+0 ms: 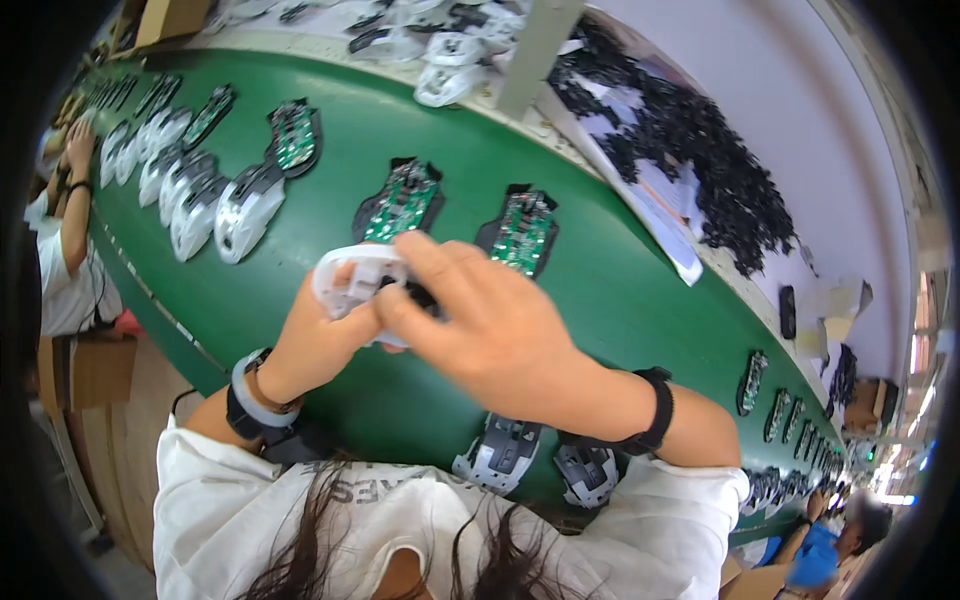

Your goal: The person assembles electronic devices on a green workbench. They repeatedly pick up white plastic casings and small black components, insert the components into the casings, and place the assembled units back on the table. The process involves handling multiple identical units in a repetitive sequence.

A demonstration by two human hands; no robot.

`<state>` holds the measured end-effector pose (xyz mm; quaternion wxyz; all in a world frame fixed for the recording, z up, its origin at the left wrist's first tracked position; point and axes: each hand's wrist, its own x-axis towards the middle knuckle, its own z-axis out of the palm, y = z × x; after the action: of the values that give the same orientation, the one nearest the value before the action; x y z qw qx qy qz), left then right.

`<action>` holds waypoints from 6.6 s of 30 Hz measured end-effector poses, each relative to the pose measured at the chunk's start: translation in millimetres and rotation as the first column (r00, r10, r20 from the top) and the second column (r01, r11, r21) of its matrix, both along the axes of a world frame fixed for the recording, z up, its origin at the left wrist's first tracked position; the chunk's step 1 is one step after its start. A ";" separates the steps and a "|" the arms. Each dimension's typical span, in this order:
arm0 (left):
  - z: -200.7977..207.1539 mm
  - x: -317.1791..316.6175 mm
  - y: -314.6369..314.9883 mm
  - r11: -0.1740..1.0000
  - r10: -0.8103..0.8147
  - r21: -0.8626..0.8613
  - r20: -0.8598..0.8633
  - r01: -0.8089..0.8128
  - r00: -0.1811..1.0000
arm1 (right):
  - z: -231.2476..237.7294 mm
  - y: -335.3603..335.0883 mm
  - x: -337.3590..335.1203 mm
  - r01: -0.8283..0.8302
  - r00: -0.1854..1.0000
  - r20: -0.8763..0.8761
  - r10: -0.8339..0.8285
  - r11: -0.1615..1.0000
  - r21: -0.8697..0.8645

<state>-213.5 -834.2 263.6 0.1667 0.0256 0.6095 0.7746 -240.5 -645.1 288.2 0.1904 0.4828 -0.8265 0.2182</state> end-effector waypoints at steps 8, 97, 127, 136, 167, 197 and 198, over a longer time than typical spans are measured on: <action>24.4 -4.3 -3.4 0.955 -0.005 -0.296 0.059 0.022 0.998 | -3.7 -12.2 26.2 0.283 0.950 -0.193 -0.246 0.938 0.199; 17.4 -44.2 -30.9 0.283 -0.956 -0.544 -0.099 0.790 0.275 | -24.8 161.7 -31.3 0.722 0.691 0.030 -0.722 0.692 0.010; 25.0 -35.3 -46.2 0.654 -0.428 0.751 0.261 0.097 0.865 | 55.0 -10.2 -2.2 0.145 0.829 0.559 -0.005 0.968 -0.207; 11.4 -31.8 -41.7 0.667 -0.427 0.745 0.350 0.029 0.834 | 18.1 -26.6 -10.2 0.061 0.962 0.272 -0.028 0.991 -0.115; 21.4 -25.1 -47.1 0.957 -0.131 0.282 0.220 0.065 0.967 | 35.7 -20.4 -4.4 0.029 0.950 0.311 -0.023 0.999 -0.014; 25.9 -36.2 -65.9 0.877 -0.406 0.385 0.272 0.288 0.872 | -54.5 122.1 -185.5 0.607 0.754 0.097 -0.649 0.746 0.275; 25.8 -35.7 -68.2 0.871 -0.411 0.407 0.294 0.277 0.863 | -51.7 115.4 -183.1 0.618 0.744 0.099 -0.661 0.736 0.275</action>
<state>-249.2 -902.5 289.4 0.4091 0.0182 0.4040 0.8180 -423.6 -529.7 236.5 0.1186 0.1630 -0.9754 0.0894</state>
